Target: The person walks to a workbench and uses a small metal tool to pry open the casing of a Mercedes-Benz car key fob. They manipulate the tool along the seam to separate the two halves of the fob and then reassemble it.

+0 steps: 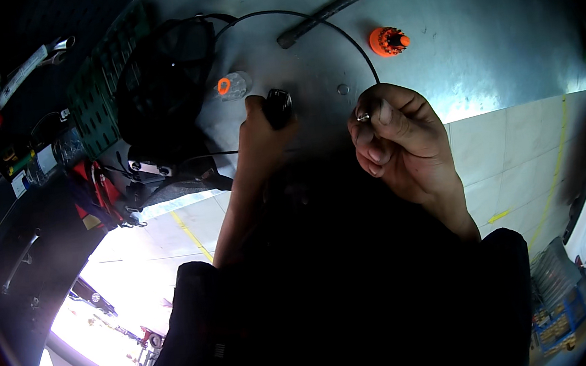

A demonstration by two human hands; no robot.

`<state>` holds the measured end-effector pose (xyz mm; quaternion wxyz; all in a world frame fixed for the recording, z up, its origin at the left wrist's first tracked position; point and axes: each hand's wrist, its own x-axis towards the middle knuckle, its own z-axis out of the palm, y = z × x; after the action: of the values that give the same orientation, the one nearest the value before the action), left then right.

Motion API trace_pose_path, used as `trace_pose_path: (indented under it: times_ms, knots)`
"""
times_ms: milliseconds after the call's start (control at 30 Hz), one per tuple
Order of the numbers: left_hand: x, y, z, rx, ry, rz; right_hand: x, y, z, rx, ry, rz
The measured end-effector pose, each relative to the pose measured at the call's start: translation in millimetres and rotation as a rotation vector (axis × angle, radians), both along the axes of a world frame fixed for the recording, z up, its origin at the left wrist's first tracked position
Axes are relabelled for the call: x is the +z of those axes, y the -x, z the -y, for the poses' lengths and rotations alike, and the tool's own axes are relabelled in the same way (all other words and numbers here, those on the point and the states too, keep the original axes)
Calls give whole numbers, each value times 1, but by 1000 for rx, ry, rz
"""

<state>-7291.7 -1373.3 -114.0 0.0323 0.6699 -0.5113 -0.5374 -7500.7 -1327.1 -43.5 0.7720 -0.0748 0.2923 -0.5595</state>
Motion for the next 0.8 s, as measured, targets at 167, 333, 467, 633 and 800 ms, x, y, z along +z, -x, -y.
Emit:
trace_pose_path:
  times_ms: [167, 333, 467, 633, 800]
  knots:
    - [40, -16, -10, 38, 55, -450, 3, -7, 4, 55, 13, 77]
    - [76, -27, -18, 109, -116, -686, 5, -20, 8, 121, -32, 141]
    - [85, -30, -19, 173, -206, -777, 13, -31, 12, 147, -54, 122]
    - [89, -37, -18, 308, -258, -882, 14, -40, 17, 147, -17, 114]
    - [90, -40, -24, 464, -338, -1032, 13, -38, 13, 146, -40, 110]
